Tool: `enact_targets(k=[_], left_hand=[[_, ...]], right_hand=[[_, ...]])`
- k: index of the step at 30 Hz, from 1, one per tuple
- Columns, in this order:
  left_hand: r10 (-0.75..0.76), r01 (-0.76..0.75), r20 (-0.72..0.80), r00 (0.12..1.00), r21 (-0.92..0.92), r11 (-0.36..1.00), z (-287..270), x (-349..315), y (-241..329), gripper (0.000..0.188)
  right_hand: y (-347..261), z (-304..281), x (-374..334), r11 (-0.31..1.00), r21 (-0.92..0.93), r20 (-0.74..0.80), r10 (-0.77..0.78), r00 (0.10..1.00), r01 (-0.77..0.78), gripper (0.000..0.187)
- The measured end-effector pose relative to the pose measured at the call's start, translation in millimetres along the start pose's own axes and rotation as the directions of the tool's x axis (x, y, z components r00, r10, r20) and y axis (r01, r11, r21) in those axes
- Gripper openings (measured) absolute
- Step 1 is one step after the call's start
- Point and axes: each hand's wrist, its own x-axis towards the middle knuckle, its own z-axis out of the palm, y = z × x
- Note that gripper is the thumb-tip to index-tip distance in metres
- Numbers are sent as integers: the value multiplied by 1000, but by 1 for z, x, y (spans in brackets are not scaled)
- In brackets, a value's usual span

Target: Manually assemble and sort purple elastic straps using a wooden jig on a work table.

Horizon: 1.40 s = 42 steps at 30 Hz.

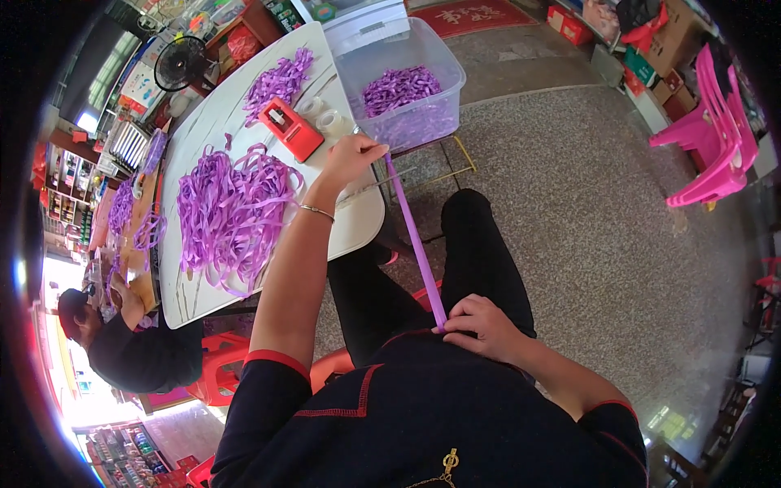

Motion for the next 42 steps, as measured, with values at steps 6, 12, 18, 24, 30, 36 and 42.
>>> enact_targets(k=[6, 12, 18, 24, 30, 36, 42], left_hand=[[-41, 39, 40, 998, 43, 998, -4, -2, 3, 34], [-20, 20, 24, 1000, 27, 999, -2, -1, 2, 30], [38, -37, -71, 997, 10, 999, -2, -4, -2, 20], [20, -20, -61, 998, 1, 1000, -1, -6, 0, 16], [116, -123, -163, 980, -37, 992, -5, -11, -1, 15], [62, -90, -204, 977, -130, 987, -5, -6, 0, 16], [39, -63, -153, 987, -156, 986, -8, -4, 7, 15]], right_hand=[[-22, -20, 9, 994, 42, 3, -106, 994, 105, 23], [-58, -74, 49, 977, 92, -11, -194, 981, 194, 26], [-74, -128, 149, 923, 91, -76, -368, 927, 374, 25], [-42, -143, 293, 906, 346, -261, -157, 953, 244, 28], [50, -127, 390, 837, 547, -122, 53, 991, 23, 29], [125, -89, 412, 733, 662, -33, 237, 971, -156, 27], [209, -43, 389, 750, 581, -51, 420, 906, -315, 28]])
